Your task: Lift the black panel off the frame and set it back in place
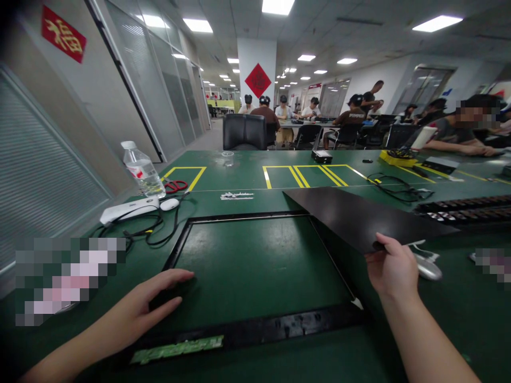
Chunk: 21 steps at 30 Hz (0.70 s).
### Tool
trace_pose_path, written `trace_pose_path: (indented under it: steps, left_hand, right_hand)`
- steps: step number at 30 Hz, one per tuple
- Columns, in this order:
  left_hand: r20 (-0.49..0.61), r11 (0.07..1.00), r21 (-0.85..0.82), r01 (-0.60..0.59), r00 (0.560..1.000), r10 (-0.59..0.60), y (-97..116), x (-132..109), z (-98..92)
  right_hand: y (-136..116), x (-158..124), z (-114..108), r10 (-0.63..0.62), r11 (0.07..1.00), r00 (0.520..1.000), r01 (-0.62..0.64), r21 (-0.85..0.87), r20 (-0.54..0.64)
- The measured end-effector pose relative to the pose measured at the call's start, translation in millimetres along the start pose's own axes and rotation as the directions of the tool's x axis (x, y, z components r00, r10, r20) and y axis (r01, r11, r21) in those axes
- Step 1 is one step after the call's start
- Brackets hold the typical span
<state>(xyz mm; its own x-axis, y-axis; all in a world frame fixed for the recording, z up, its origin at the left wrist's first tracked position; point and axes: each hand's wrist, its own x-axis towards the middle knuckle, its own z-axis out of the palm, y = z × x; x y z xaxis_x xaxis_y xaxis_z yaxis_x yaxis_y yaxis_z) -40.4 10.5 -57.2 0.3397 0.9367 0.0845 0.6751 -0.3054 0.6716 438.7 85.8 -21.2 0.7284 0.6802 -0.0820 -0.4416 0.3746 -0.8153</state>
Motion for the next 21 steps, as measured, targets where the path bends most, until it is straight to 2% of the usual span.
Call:
trace_pose_path:
  steps: [5,8,10,12,13,15,18,21]
  left_hand:
    - [-0.043,0.972,-0.222,0.075,0.995,-0.086,-2,-1,1.4]
    - [-0.088,0.901,-0.412,0.135,0.978,-0.187,4,1,-1.3]
    - [-0.136,0.787,-0.593,0.169,0.943,-0.304,11,4,-6.1]
    - [-0.173,0.617,-0.769,0.165,0.876,-0.45,19,7,-13.4]
    - [-0.164,0.531,-0.832,0.16,0.844,-0.511,22,9,-17.6]
    - [-0.117,0.369,-0.921,0.129,0.809,-0.576,28,11,-26.0]
    - [-0.001,0.164,-0.979,0.121,0.803,-0.595,33,13,-34.9]
    - [0.079,0.096,-0.983,0.159,0.827,-0.556,35,11,-37.8]
  right_hand:
    - [-8,-21,10,0.099,0.994,0.994,-0.096,-0.045,0.05]
    - [-15,-34,16,0.198,0.975,0.98,-0.196,-0.106,0.01]
    - [-18,-39,16,0.258,0.956,0.966,-0.26,-0.136,-0.03]
    - [-19,-42,15,0.296,0.941,0.955,-0.297,-0.162,-0.031]
    - [-19,-42,14,0.309,0.935,0.951,-0.307,-0.178,-0.019]
    - [-19,-41,9,0.327,0.925,0.945,-0.315,-0.212,0.022]
    - [-18,-36,-1,0.374,0.895,0.926,-0.345,-0.284,0.053]
    - [-18,-27,-13,0.41,0.853,0.903,-0.328,-0.407,0.13]
